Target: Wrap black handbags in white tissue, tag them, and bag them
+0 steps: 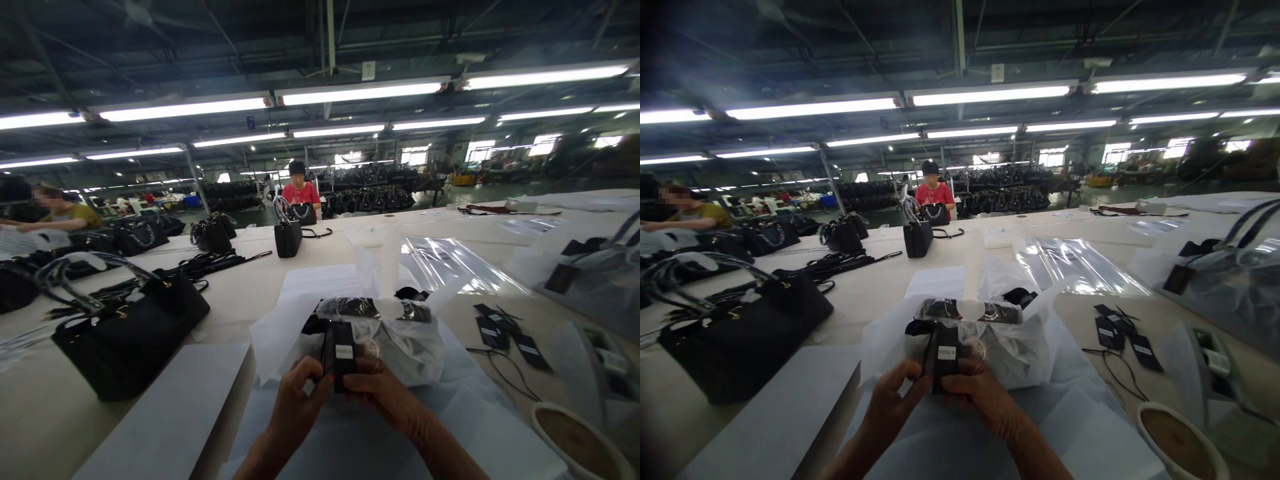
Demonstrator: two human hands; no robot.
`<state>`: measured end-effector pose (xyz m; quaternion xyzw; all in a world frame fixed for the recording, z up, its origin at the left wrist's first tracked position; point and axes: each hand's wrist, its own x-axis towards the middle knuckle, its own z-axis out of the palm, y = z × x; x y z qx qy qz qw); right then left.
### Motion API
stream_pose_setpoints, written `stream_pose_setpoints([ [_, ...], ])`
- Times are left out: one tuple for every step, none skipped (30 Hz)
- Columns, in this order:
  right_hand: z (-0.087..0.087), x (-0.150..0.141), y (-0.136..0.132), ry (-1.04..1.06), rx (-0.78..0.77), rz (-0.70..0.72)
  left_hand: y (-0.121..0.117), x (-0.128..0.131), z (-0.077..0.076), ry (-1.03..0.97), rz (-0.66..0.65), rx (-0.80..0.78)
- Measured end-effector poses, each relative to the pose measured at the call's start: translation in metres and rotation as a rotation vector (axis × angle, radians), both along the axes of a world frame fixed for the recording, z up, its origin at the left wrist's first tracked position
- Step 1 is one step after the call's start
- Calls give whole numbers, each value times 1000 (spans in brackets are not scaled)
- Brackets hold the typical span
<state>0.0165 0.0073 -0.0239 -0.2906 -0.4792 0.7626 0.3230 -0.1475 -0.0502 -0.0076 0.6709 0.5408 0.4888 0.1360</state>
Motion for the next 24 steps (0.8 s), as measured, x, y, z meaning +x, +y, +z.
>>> stream_pose_setpoints([
  [0,-2,0,12,1,-54,-1,1,0,-28,-18,-6],
  [1,-5,-1,28,0,-113,-3,2,0,-55,-33,-9],
  [2,-8,-2,48,-3,-165,-5,3,0,-82,-44,-6],
  [3,-12,-3,74,-13,-205,-6,4,-1,-106,-55,-3],
  [5,-16,-4,101,-26,-234,-8,5,-2,-130,-64,4],
  [6,-21,-6,128,-35,-255,-10,7,-4,-152,-72,10],
  [7,-25,-7,154,-43,-271,-11,8,-6,-175,-80,11],
  [7,-29,-8,176,-43,-284,-12,9,-8,-199,-86,5],
  [7,-32,-8,196,-35,-293,-13,11,-11,-222,-94,-8],
  [6,-35,-9,213,-23,-297,-13,12,-13,-247,-106,-24],
  [5,-38,-10,232,-15,-296,-14,13,-15,-274,-119,-41],
  [4,-41,-10,256,-15,-290,-14,14,-18,-300,-131,-60],
  [3,-43,-11,288,-27,-281,-15,15,-20,-322,-139,-71],
  [2,-44,-12,322,-47,-270,-16,16,-21,-338,-140,-79],
  [2,-46,-13,354,-67,-257,-16,16,-23,-345,-134,-84],
  [2,-46,-14,381,-83,-243,-17,16,-24,-338,-122,-87],
  [3,-46,-14,396,-88,-224,-17,16,-24,-314,-107,-84],
  [3,-46,-15,388,-74,-202,-17,15,-23,-273,-98,-70],
  [3,-46,-15,365,-44,-183,-16,13,-20,-224,-87,-40],
  [2,-45,-14,337,-1,-171,-15,12,-17,-171,-75,-4],
  [1,-45,-14,313,48,-171,-13,10,-12,-111,-72,29],
  [-1,-45,-13,292,100,-183,-11,8,-6,-52,-76,54],
  [-4,-45,-13,273,147,-207,-8,7,0,-2,-84,75],
  [-7,-46,-12,253,187,-233,-4,5,6,40,-93,89],
])
